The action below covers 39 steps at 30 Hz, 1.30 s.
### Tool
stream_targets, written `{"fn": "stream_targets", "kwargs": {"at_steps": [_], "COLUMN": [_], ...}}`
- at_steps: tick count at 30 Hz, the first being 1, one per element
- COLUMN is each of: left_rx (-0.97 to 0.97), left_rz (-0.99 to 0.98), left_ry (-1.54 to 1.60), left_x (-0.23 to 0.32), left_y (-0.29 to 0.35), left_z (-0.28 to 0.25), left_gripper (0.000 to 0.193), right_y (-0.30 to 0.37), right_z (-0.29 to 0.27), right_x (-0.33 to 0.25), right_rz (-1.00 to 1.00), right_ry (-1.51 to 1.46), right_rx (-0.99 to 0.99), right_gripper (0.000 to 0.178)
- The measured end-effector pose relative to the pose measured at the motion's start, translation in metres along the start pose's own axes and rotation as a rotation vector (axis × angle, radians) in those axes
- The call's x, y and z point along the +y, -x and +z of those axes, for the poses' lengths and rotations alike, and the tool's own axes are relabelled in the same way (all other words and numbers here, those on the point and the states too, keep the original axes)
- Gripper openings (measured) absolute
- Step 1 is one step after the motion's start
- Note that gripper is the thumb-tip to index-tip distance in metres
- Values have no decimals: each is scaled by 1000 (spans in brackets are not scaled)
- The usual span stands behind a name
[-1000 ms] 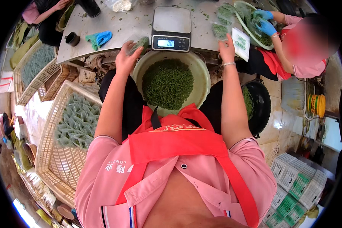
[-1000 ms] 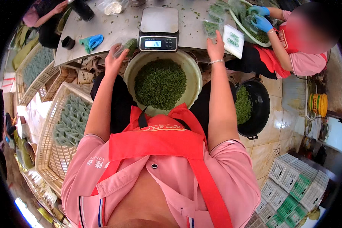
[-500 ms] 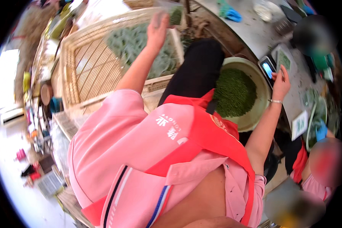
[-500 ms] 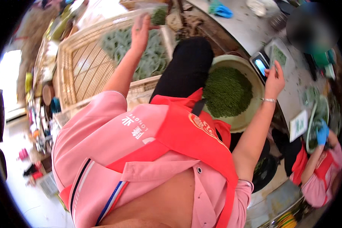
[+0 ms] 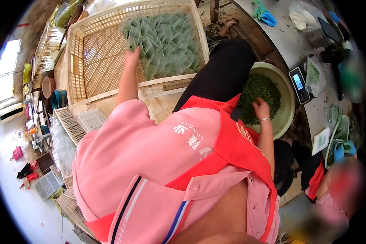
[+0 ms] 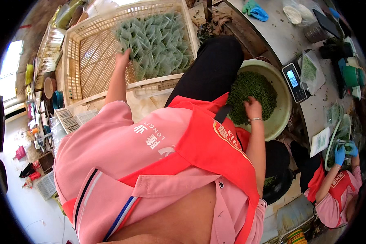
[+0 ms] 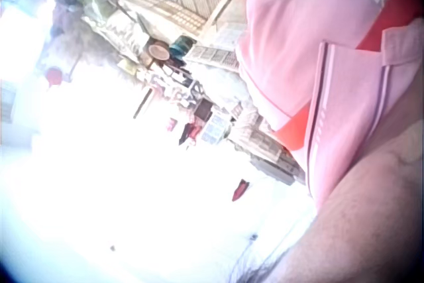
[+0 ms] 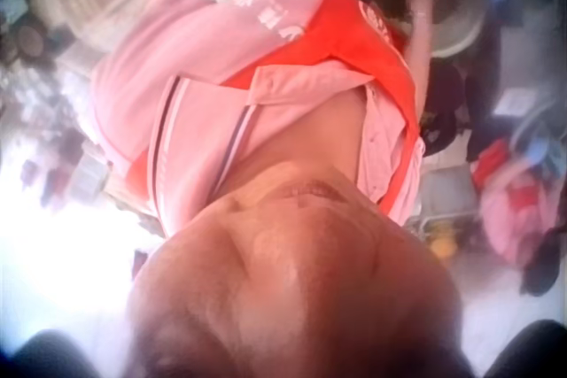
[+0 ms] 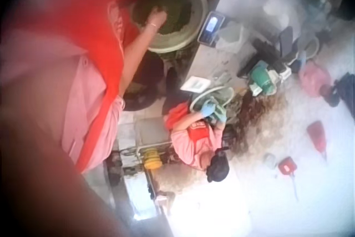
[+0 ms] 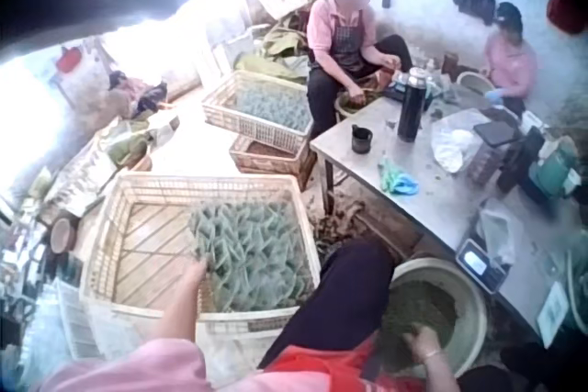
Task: The person scoops green tea leaves from a bowl into small transparent bags, weighs each bag on a digital scale, and places the finished bags into a basket. The process is repeated continuously.
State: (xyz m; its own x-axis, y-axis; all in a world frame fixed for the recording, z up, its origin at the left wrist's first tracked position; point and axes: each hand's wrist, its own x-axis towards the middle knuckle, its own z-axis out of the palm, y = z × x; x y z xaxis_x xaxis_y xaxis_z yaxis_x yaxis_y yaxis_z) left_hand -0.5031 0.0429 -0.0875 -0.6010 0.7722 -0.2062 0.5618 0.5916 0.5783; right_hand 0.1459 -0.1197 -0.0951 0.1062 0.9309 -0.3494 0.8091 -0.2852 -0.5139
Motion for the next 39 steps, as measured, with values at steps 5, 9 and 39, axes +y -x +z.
{"fn": "stream_targets", "kwargs": {"at_steps": [5,9,39], "left_rx": [-32,390,-693], "left_rz": [73,384,1700], "left_ry": [-36,-335,21], "left_x": [55,96,322], "left_y": [48,69,335], "left_z": [-14,-29,175], "left_gripper": [100,91,14], "right_y": [13,21,-26], "right_z": [41,68,-187], "right_x": [-25,-12,-59], "right_rz": [34,-3,146], "right_ry": [290,398,222], "right_rx": [-162,-255,661], "right_gripper": [36,29,51]}}
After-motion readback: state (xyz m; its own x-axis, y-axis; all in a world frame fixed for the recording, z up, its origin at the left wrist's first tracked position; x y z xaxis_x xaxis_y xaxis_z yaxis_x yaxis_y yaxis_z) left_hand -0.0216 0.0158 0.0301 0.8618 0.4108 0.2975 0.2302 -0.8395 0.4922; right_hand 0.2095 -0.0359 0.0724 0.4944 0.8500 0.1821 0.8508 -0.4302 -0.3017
